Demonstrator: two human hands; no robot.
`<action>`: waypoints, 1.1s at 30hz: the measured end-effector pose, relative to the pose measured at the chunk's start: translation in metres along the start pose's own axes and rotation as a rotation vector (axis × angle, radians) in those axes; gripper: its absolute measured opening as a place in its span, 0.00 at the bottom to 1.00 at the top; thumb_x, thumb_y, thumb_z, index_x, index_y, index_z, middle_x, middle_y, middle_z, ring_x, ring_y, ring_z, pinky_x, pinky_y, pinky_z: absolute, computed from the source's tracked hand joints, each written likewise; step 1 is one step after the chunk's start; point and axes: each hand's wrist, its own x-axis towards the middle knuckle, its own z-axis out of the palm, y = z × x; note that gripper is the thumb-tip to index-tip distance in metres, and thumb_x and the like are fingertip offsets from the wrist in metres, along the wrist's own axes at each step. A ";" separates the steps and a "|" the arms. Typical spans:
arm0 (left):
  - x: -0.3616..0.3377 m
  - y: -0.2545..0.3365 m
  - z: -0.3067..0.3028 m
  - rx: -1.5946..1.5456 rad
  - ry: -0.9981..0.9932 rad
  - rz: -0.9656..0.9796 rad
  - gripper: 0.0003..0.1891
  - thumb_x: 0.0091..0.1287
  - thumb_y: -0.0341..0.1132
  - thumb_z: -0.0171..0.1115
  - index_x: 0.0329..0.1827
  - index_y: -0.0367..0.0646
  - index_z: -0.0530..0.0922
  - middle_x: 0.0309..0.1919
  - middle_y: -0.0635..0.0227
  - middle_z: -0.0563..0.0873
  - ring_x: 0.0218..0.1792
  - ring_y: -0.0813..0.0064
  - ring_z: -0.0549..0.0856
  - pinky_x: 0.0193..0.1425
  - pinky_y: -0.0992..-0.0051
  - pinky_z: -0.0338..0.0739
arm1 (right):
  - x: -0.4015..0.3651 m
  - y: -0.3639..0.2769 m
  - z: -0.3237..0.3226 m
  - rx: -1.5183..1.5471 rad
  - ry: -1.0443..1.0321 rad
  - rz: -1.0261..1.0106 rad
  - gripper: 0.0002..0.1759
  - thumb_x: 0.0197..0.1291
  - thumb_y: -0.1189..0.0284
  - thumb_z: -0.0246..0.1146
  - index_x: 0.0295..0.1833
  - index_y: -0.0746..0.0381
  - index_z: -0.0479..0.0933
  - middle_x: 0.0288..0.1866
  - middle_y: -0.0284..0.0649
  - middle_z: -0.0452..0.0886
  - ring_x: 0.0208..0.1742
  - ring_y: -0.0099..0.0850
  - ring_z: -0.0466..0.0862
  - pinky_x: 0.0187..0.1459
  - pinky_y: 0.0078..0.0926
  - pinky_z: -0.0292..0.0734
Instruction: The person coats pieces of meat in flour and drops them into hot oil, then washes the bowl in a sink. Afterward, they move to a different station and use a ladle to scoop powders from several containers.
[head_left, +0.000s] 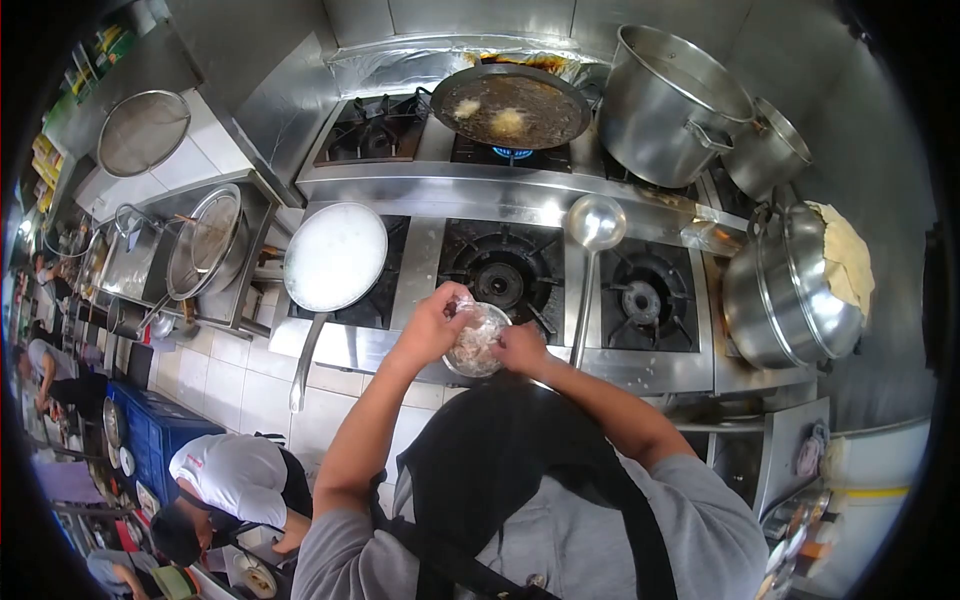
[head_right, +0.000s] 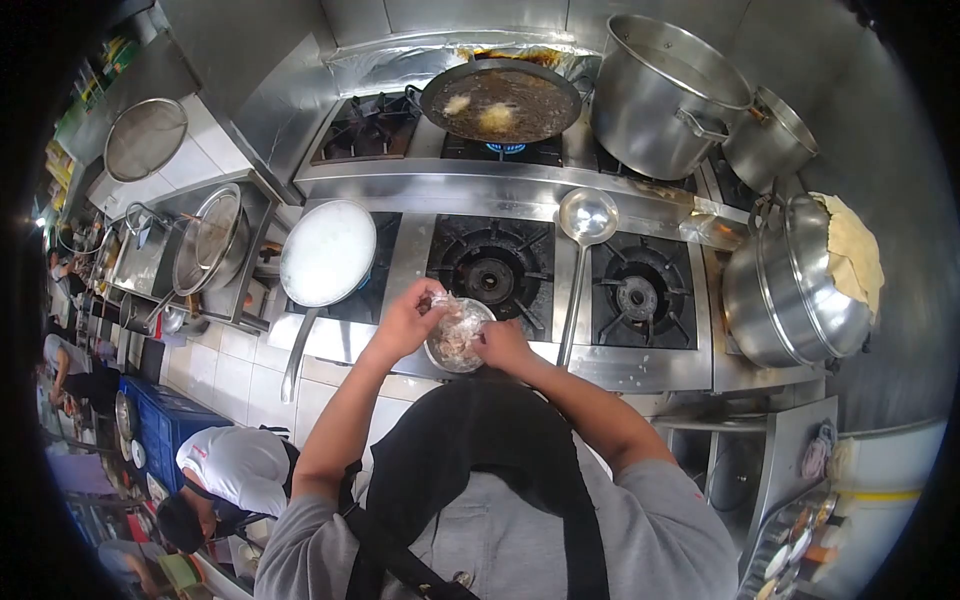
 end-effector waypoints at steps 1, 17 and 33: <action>0.000 0.000 -0.001 -0.001 0.005 0.002 0.11 0.65 0.27 0.63 0.50 0.41 0.77 0.35 0.62 0.85 0.33 0.73 0.83 0.41 0.72 0.77 | -0.001 -0.001 0.000 -0.017 -0.037 0.002 0.17 0.49 0.60 0.64 0.36 0.63 0.83 0.34 0.52 0.85 0.38 0.52 0.84 0.47 0.47 0.79; -0.011 -0.008 -0.009 -0.434 -0.087 -0.191 0.11 0.70 0.27 0.58 0.54 0.38 0.77 0.42 0.70 0.84 0.42 0.82 0.81 0.49 0.79 0.77 | -0.008 -0.036 -0.029 0.479 0.039 -0.011 0.14 0.63 0.65 0.62 0.39 0.67 0.81 0.29 0.47 0.83 0.31 0.35 0.83 0.37 0.35 0.76; -0.013 -0.039 0.035 -1.375 -0.027 -0.620 0.17 0.75 0.32 0.38 0.52 0.29 0.73 0.48 0.51 0.82 0.51 0.59 0.82 0.62 0.62 0.76 | -0.008 -0.077 -0.070 0.215 0.175 -0.296 0.13 0.59 0.65 0.64 0.39 0.65 0.80 0.28 0.49 0.81 0.34 0.49 0.82 0.42 0.44 0.73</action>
